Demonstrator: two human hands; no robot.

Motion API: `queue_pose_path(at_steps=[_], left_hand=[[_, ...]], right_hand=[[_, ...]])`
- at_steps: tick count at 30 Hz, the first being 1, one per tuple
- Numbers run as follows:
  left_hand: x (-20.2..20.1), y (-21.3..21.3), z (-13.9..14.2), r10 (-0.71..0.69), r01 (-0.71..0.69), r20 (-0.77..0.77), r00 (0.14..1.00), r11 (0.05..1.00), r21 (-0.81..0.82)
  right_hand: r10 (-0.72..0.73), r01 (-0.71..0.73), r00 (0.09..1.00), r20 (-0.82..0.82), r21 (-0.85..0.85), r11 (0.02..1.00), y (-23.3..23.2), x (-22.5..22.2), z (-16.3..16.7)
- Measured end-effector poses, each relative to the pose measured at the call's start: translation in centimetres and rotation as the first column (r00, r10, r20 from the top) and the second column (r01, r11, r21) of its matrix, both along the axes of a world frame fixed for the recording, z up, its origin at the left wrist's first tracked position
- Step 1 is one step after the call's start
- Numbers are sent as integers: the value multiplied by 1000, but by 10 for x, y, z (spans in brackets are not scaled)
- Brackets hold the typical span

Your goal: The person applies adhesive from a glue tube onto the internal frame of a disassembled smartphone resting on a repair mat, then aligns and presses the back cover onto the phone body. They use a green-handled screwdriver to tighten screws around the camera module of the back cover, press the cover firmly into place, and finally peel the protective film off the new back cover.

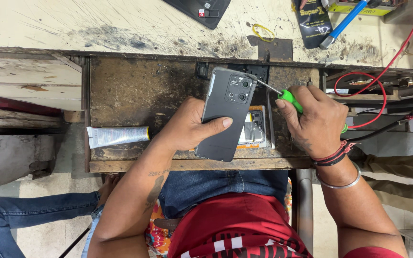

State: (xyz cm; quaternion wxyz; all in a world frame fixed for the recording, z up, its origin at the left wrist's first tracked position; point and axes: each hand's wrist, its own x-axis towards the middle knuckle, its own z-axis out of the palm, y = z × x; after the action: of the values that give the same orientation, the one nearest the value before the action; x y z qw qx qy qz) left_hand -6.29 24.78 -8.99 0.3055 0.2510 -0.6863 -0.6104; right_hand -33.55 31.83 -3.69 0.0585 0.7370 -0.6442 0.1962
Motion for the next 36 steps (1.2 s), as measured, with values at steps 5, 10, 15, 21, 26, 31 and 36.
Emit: queue_pose_path(at_steps=[5, 10, 15, 21, 26, 31, 36], left_hand=[[1, 0, 0, -6, 6, -3, 1000, 1000, 2], [1, 1, -1, -8, 8, -17, 1000, 1000, 0], [1, 1, -3, -5, 5, -18, 1000, 1000, 1], [2, 0, -2, -15, 15, -15, 1000, 1000, 2], [1, -1, -1, -22, 21, 29, 999, 1000, 8], [0, -2, 1, -32, 32, 37, 999, 1000, 1], [1, -3, 1, -41, 41, 61, 997, 999, -2]], right_hand=[[-1, 1, 1000, 1, 2, 1000, -1, 0, 0], [5, -5, 1000, 0, -1, 1000, 0, 0, 1], [6, -6, 1000, -17, 5, 1000, 0, 0, 2], [16, -17, 998, -57, -9, 1000, 0, -4, 3], [16, -16, 997, -76, -6, 1000, 1, -6, 4], [10, -10, 994, -108, 2, 1000, 1, -6, 5], [17, -17, 992, -127, -2, 1000, 0, -8, 6]])
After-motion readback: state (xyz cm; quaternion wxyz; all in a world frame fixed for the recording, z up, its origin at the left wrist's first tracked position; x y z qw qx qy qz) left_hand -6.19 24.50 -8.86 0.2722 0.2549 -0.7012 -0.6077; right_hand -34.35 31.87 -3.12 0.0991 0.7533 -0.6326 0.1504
